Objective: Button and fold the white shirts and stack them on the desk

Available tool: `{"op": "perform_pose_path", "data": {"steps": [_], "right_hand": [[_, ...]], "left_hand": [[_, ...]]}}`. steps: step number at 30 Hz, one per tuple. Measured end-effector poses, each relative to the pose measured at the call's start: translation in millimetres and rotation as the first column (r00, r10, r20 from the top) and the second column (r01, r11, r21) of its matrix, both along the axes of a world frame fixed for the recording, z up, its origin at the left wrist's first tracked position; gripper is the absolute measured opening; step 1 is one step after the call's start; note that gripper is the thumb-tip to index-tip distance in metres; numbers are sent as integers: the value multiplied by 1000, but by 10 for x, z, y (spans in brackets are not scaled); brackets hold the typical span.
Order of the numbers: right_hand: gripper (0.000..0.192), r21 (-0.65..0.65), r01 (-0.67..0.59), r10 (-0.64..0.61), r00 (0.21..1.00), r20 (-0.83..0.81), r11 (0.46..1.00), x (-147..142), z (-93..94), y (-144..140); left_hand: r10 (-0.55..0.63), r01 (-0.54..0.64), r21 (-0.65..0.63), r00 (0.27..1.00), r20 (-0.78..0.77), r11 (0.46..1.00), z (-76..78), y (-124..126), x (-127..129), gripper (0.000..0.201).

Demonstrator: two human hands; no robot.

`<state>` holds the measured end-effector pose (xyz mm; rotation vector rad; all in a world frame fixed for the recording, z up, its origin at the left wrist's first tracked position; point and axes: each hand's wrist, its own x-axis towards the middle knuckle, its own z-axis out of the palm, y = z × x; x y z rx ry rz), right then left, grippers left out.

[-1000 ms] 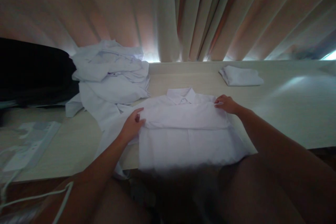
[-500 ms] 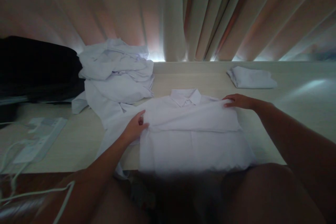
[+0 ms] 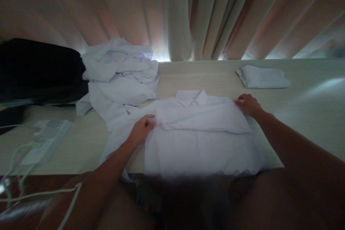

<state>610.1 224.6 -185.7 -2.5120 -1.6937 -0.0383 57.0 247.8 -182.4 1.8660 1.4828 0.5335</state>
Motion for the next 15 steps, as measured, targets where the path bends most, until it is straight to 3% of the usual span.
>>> {"op": "perform_pose_path", "data": {"steps": [3,6,9,12,15], "right_hand": [[60,69,120,-121,993,8,990,-352,22,-156],[71,52,40,-43,997,64,998,-786,-14,-421],[78,-89,-31,37,997,63,996,-1121,-125,-699],[79,-188,-107,118,992,49,976,-1263,-236,-860],[78,-184,-130,145,987,69,974,-1264,-278,-898]], "left_hand": [[0,0,25,1000,-18,1000,12,-12,29,49],[-95,119,155,983,-155,981,-5,-20,37,54],[-191,293,229,904,-382,928,-71,-18,21,45],[-216,366,203,825,-522,908,-105,-13,21,39],[-153,356,254,800,-580,899,-43,-27,64,38]]}}
